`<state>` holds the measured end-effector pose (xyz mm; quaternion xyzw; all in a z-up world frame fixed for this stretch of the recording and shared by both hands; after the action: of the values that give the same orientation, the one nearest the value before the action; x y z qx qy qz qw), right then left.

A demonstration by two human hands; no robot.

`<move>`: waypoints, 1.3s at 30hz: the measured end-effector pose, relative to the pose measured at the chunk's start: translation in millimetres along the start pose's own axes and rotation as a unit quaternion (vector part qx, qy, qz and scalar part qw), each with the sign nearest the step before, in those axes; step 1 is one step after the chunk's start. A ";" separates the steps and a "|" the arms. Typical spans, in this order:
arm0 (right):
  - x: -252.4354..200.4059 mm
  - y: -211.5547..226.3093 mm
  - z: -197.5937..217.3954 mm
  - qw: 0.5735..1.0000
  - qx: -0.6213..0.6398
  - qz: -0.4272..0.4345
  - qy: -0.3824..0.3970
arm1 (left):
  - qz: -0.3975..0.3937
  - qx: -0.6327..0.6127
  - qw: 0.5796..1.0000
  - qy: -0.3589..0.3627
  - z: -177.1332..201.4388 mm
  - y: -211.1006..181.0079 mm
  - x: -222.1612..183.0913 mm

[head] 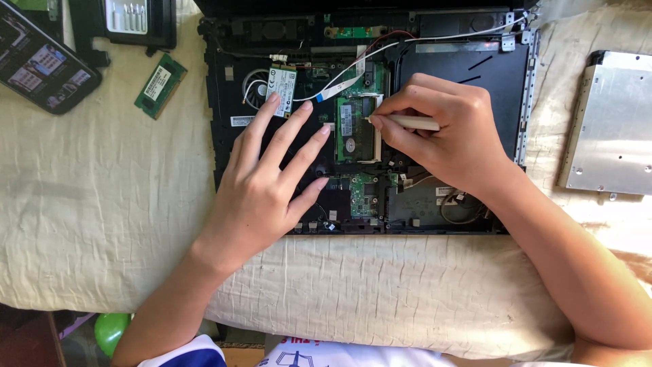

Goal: The person is disassembling a laptop by unscrewing internal components, removing the optical drive, and accessing the RAM modules for replacement.

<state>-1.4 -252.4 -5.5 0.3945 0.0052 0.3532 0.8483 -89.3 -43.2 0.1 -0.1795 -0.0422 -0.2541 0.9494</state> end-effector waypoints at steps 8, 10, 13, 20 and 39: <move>1.6 1.2 1.4 1.000 0.002 -0.004 0.011 | -0.017 0.007 1.000 0.002 2.6 1.1 0.9; 1.1 0.7 1.0 1.000 0.005 -0.008 0.014 | -0.020 0.007 1.000 0.002 3.4 1.5 0.6; 1.0 0.1 1.5 1.000 0.002 -0.008 0.015 | -0.019 -0.001 1.000 0.012 3.6 2.4 0.4; 0.4 -0.1 1.1 1.000 0.003 -0.004 0.025 | -0.042 -0.070 0.997 -0.012 8.5 1.3 -0.1; 0.7 1.5 1.3 1.000 0.008 -0.006 0.027 | 0.021 -0.072 0.996 -0.042 10.9 10.2 -1.3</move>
<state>-1.4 -252.2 -3.4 0.3915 0.0331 0.3584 0.8469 -85.2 -30.4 6.8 -0.2592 -0.0599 -0.2285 0.9365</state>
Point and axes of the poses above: each hand's wrist, its own x-axis towards the middle knuckle, its own z-axis out of the back of the hand, y = z × x, the point moved 4 cm from there along x, towards the middle knuckle, and after that the axes turned 6 degrees about -x, right-handed, at the moved point
